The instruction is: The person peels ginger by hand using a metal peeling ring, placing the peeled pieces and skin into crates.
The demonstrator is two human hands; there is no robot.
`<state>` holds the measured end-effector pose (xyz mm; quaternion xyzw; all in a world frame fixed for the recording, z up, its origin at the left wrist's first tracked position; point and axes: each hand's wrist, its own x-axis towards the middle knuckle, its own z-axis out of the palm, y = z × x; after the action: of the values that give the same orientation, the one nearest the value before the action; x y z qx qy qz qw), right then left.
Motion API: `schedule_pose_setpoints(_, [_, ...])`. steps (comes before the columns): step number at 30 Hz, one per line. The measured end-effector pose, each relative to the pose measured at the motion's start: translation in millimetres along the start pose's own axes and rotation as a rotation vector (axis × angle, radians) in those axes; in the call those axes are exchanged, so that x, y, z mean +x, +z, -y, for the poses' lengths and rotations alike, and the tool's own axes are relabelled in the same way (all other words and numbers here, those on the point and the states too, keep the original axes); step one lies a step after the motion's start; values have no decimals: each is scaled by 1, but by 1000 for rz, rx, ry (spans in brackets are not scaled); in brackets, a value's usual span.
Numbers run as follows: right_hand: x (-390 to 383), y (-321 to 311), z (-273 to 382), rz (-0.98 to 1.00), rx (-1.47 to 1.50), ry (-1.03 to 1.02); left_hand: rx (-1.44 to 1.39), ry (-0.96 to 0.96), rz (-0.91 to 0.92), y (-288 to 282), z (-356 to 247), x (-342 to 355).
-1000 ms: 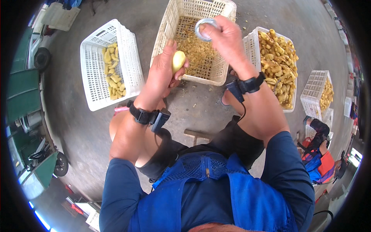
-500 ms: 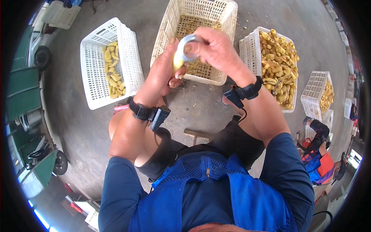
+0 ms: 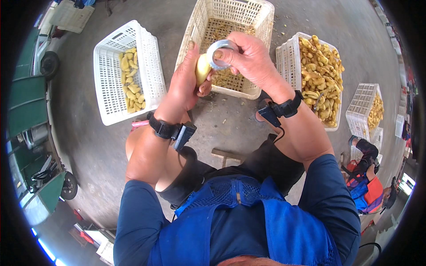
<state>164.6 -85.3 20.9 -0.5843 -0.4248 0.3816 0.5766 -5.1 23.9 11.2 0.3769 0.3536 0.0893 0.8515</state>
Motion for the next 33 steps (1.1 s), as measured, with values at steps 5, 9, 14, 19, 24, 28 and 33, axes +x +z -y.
schedule_pose_setpoints(5, [-4,9,-7,-18,-250,-101,34,12,-9,8,2,-1])
schedule_pose_setpoints(9, [6,-1,-7,-10,-182,-93,66,4,-35,14,0,-3])
schedule_pose_setpoints(14, [16,-37,-4,-231,-62,-99,39,-106,169,0,-3,-7])
schedule_pose_setpoints(19, [2,-10,9,-42,22,50,43,-16,43,3,-4,-6])
schedule_pose_setpoints(24, [-4,4,-3,24,-190,-51,36,24,-49,10,0,-2])
schedule_pose_setpoints(28, [2,-7,2,5,-107,-70,58,-13,-23,12,0,-5])
schedule_pose_setpoints(33, [8,-28,3,-183,-35,-42,11,-49,123,-4,-2,-3])
